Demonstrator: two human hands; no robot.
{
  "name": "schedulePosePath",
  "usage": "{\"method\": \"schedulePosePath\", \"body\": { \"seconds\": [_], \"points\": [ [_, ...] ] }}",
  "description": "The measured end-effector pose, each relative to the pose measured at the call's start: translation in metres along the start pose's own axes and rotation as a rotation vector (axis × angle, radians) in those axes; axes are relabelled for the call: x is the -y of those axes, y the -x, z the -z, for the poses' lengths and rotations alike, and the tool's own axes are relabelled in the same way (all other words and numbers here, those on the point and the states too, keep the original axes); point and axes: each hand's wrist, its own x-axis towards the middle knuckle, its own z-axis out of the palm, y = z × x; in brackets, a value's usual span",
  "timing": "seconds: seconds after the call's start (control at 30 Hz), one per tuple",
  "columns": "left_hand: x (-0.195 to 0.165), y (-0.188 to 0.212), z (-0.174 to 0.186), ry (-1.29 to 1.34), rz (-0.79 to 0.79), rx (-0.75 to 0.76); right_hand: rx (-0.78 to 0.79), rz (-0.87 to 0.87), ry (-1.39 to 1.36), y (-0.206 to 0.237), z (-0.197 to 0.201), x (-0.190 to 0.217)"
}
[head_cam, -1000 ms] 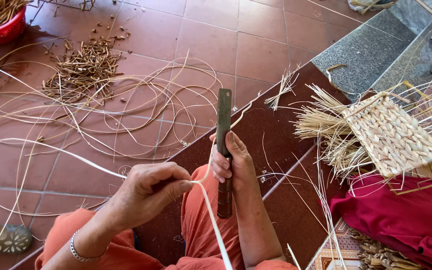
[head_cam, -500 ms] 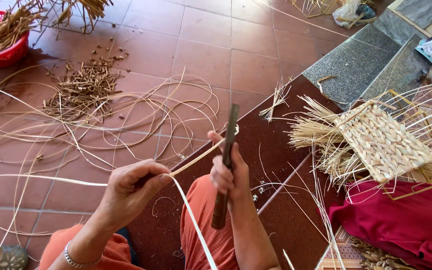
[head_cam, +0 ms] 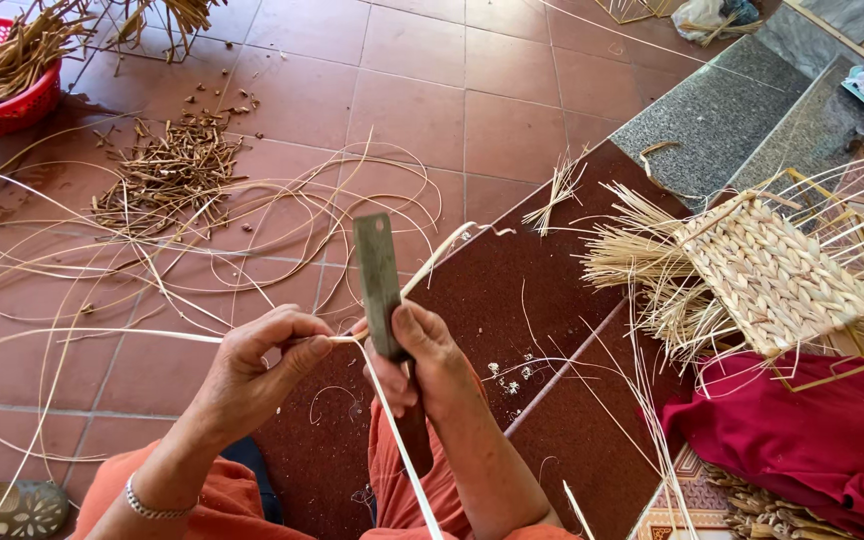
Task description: The person sits on a tiled floor and uses a knife to split long bamboo strips into thinner strands. They repeatedly draw the knife along the strips, separating fibers and creating thin strands that accumulate on the floor.
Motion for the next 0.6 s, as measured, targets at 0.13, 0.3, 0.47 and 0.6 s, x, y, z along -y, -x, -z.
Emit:
{"method": "schedulePosePath", "body": {
  "seconds": [0.13,0.3,0.47,0.6],
  "points": [
    [0.011,-0.002,0.000,0.060,0.019,0.064,0.032,-0.078,-0.246,-0.010,0.013,-0.008],
    [0.026,-0.005,-0.004,0.106,-0.029,0.090,-0.072,-0.086,-0.199,-0.020,0.032,-0.022],
    [0.049,-0.007,-0.008,0.103,0.164,0.106,-0.192,-0.142,-0.211,-0.035,0.061,-0.036],
    [0.066,-0.007,-0.008,0.133,0.247,0.164,-0.233,-0.155,-0.157,-0.037,0.078,-0.042]
  ]
}}
